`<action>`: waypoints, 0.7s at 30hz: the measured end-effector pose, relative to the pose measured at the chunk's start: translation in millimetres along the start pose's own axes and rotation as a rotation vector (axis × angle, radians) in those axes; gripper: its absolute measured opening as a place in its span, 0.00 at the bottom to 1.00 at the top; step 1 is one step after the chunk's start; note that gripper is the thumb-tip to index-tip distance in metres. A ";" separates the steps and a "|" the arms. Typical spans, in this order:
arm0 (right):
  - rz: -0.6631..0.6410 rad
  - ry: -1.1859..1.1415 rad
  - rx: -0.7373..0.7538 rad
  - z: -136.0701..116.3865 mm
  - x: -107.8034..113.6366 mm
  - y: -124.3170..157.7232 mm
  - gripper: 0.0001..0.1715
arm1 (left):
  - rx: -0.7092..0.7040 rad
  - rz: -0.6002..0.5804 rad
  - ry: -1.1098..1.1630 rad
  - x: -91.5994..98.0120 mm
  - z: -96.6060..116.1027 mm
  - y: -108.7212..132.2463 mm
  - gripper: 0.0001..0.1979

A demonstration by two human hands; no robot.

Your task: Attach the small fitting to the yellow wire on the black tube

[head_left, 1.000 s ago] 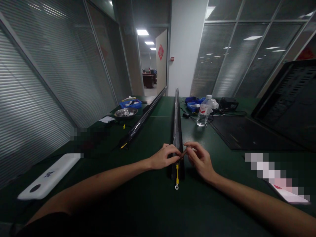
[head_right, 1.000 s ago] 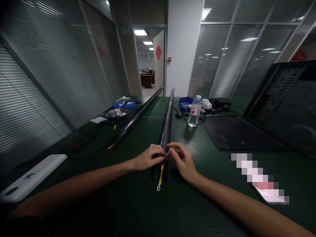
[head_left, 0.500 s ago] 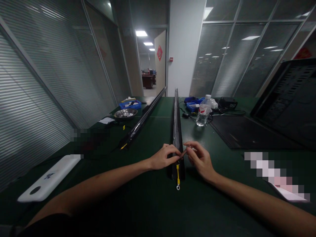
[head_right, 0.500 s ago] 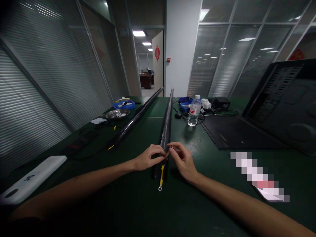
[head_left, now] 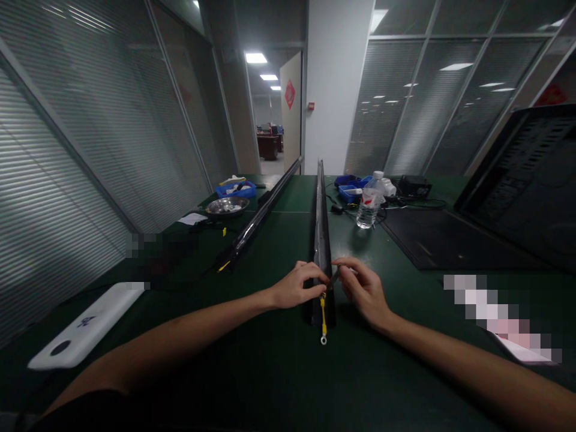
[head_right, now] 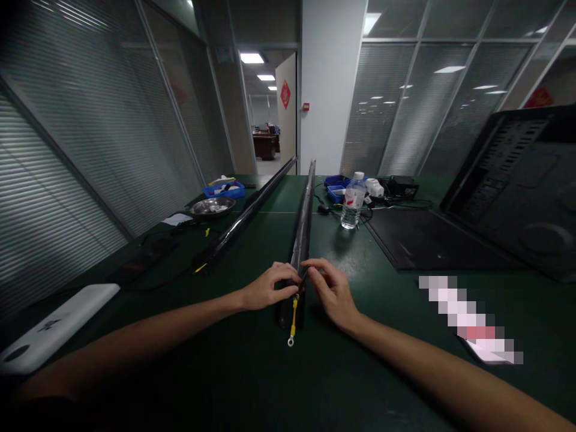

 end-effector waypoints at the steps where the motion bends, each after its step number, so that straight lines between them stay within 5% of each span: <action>1: 0.001 -0.007 -0.005 -1.0 -0.3 0.1 0.15 | 0.002 0.000 -0.001 0.3 0.5 -0.3 0.07; 21: -0.006 0.017 0.034 -1.2 0.1 1.0 0.16 | -0.003 0.004 -0.006 0.1 0.7 -0.6 0.08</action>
Point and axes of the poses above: each hand's wrist, its own y-axis away from the middle knuckle, its own x-axis out of the back of the hand, z = x × y, the point moved 3 cm from there along -y, towards the middle knuckle, and after that the axes turned 5 degrees about z, right-handed, at the moved point
